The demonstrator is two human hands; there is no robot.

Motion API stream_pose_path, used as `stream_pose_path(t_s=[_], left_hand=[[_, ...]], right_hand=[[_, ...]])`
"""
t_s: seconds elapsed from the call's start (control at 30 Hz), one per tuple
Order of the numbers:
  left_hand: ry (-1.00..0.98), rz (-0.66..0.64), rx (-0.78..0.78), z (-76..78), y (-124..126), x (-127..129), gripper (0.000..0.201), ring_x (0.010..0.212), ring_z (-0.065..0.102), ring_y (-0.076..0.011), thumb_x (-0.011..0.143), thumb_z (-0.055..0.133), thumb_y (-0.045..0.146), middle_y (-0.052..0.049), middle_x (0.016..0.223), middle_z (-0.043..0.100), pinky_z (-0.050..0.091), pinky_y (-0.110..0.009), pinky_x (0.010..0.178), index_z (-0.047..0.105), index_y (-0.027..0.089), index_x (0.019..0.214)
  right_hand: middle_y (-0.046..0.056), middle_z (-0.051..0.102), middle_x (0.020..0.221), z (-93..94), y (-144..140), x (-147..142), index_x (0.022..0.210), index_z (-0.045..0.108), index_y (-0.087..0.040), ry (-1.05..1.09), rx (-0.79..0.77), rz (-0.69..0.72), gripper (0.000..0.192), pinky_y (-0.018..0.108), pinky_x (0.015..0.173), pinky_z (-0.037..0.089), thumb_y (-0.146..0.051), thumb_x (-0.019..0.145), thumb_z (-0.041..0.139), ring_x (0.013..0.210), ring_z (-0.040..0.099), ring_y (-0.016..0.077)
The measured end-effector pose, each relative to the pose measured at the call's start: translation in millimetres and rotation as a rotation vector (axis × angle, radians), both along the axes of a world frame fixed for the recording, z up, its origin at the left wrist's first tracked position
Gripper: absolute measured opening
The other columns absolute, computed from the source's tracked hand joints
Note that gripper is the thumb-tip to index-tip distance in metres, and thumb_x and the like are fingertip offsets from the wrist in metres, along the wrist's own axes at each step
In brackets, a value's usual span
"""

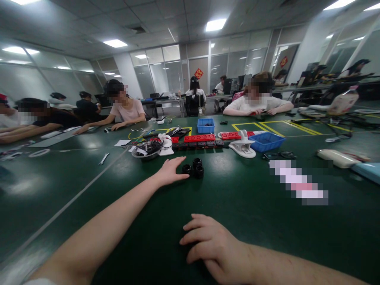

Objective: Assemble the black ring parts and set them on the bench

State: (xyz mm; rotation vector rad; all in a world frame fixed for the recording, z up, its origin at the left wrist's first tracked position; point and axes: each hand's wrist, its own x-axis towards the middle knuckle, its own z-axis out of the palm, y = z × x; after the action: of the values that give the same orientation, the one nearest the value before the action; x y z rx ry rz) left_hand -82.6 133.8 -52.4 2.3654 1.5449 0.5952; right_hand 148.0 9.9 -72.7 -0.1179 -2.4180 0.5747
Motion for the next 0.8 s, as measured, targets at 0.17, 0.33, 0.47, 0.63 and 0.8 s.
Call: stream_pose_path(t_s=[0.17, 0.33, 0.47, 0.63, 0.8], left_hand=[[-0.133, 0.055, 0.023, -12.8, -82.2, -3.8, 0.042, 0.122, 0.038, -0.0255, 0.093, 0.029, 0.041, -0.009, 0.131, 0.045, 0.029, -0.045, 0.102, 0.041, 0.020, 0.127], [-0.048, -0.297, -0.268, -26.3, -155.7, 10.7, 0.085, 0.130, 0.024, -0.0304, 0.074, 0.061, 0.047, -0.012, 0.143, 0.027, 0.005, -0.055, 0.105, 0.015, 0.020, 0.140], [-0.015, -0.289, -0.279, -23.3, -150.7, 29.9, 0.091, 0.125, 0.032, -0.0317, 0.058, 0.074, 0.045, -0.014, 0.135, 0.039, 0.002, -0.058, 0.104, 0.031, 0.018, 0.134], [-0.057, -0.309, -0.183, -28.1, -135.4, 40.4, 0.044, 0.106, 0.048, -0.0236, 0.057, 0.077, 0.031, -0.002, 0.106, 0.056, 0.010, -0.050, 0.106, 0.060, 0.024, 0.098], [-0.058, -0.291, -0.168, -34.4, -138.4, 37.9, 0.052, 0.103, 0.049, -0.0240, 0.052, 0.080, 0.033, -0.001, 0.105, 0.056, 0.012, -0.051, 0.105, 0.060, 0.027, 0.100]], right_hand=[[0.005, 0.060, 0.107, 17.7, -5.1, 9.9, 0.096, 0.060, -0.018, 0.038, 0.123, -0.062, 0.031, 0.046, 0.103, 0.021, -0.017, 0.069, 0.045, 0.108, 0.047, 0.0210], [0.009, 0.056, 0.096, 27.8, -10.4, -1.3, 0.103, 0.053, -0.012, -0.015, -0.067, -0.369, 0.034, 0.041, 0.082, 0.039, -0.025, 0.071, 0.052, 0.089, 0.049, 0.0207], [0.006, 0.056, 0.091, 26.1, -13.4, -9.4, 0.093, 0.056, -0.016, -0.275, -0.088, -0.482, 0.029, 0.040, 0.079, 0.038, -0.035, 0.072, 0.059, 0.084, 0.047, 0.0208], [0.006, 0.056, 0.089, 15.2, -10.7, -10.2, 0.090, 0.057, -0.016, -0.319, 0.030, -0.391, 0.021, 0.039, 0.077, 0.036, -0.027, 0.073, 0.054, 0.083, 0.046, 0.0201], [0.008, 0.055, 0.087, 10.2, -4.5, -11.7, 0.085, 0.058, -0.015, -0.151, 0.013, -0.178, 0.026, 0.036, 0.075, 0.039, -0.016, 0.064, 0.042, 0.085, 0.047, 0.0201]])
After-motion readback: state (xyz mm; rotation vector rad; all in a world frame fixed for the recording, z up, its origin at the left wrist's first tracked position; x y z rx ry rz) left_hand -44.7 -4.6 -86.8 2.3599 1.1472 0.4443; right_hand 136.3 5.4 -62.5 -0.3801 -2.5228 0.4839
